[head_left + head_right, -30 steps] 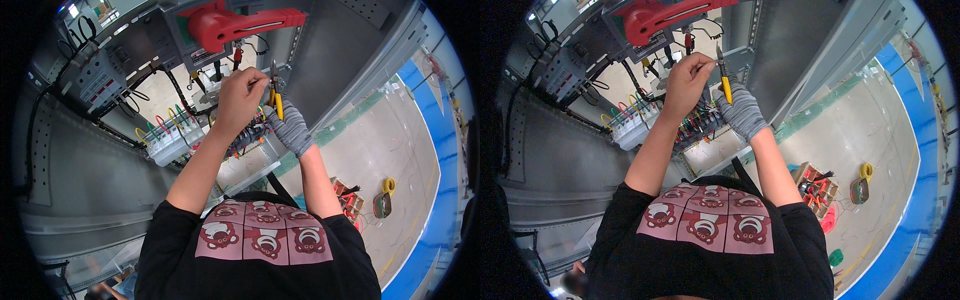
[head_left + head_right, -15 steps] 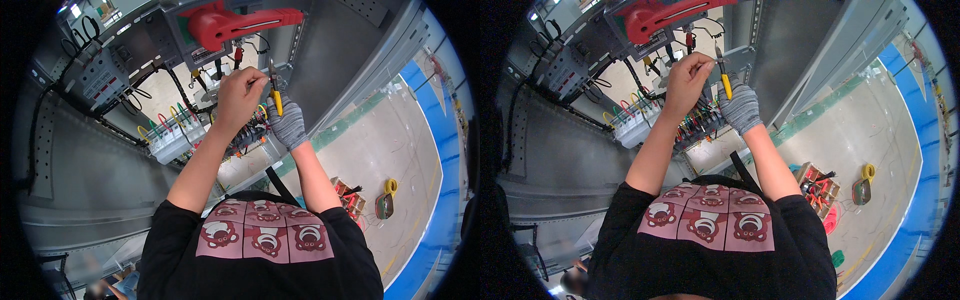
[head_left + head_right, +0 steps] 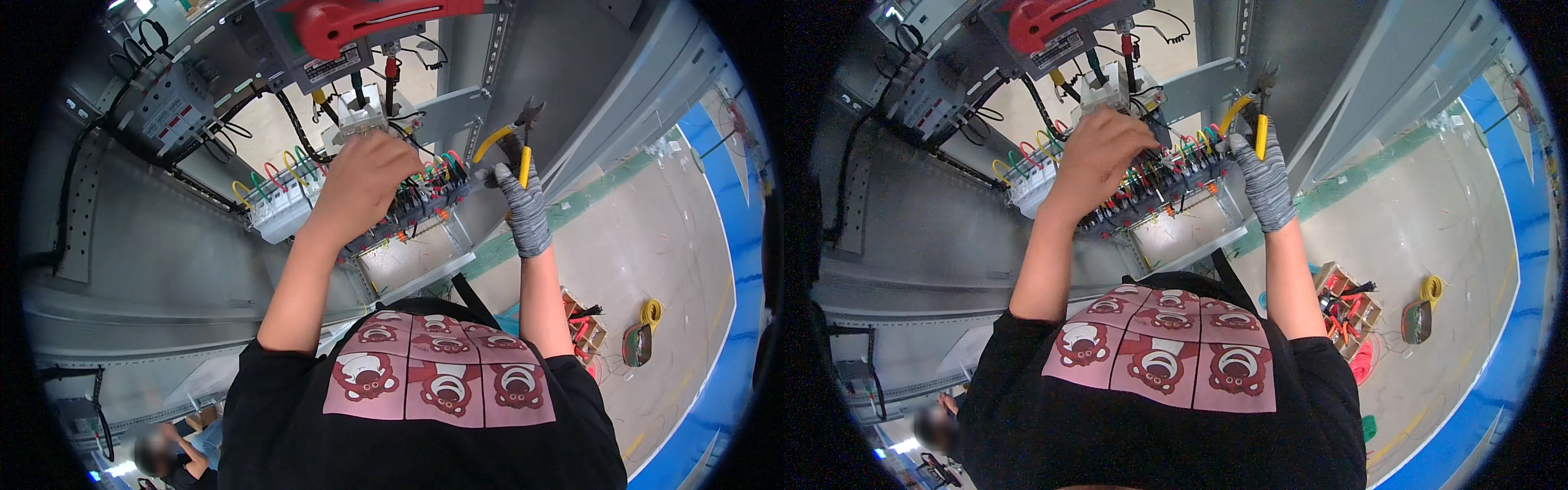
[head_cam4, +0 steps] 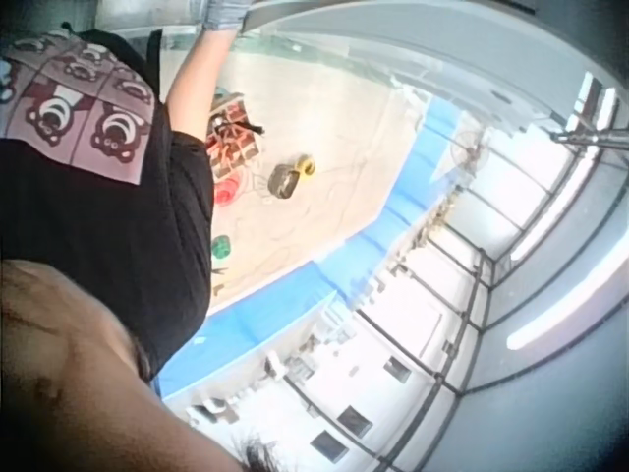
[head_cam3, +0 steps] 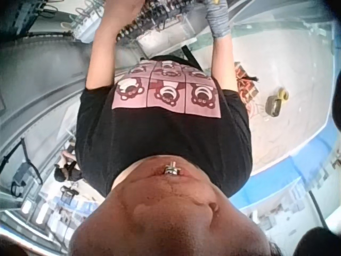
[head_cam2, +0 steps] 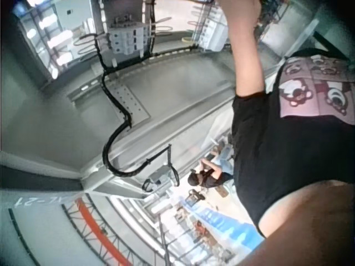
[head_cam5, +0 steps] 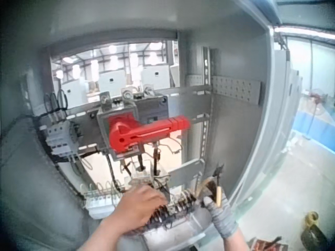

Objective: The person works inside an open electrical cabinet, using a cordless drill to tighten terminal screws on a terminal block and pliers to strip and insert wires. They handle multiple colored wires and connect them to the terminal block.

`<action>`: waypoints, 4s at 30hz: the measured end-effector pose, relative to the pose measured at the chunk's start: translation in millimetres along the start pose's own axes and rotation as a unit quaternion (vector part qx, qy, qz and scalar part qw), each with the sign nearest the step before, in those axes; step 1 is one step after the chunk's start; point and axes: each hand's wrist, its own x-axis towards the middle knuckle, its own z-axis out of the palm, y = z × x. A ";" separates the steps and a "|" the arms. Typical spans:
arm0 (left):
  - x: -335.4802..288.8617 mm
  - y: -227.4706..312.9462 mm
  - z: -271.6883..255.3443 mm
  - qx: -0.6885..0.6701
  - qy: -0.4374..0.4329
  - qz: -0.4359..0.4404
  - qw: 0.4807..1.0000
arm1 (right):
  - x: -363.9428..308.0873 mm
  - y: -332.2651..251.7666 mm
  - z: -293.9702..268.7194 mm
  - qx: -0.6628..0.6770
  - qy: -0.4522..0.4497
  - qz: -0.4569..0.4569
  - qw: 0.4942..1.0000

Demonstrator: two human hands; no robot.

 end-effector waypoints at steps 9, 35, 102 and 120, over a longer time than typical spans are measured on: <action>27.0 8.0 -3.6 0.127 -0.114 0.027 0.985 | -7.3 -25.8 -2.7 0.022 -0.039 0.037 0.998; 50.4 -1.7 55.1 -0.003 0.226 -0.069 0.972 | 14.3 -15.1 42.2 -0.275 -0.090 0.053 0.956; 11.4 5.3 36.0 -0.027 0.252 -0.107 0.961 | -18.0 -26.9 -10.1 -0.054 -0.075 0.098 0.991; -51.2 31.4 80.9 -0.083 0.162 -0.283 0.942 | -79.2 9.0 -5.5 -0.027 -0.023 0.156 0.987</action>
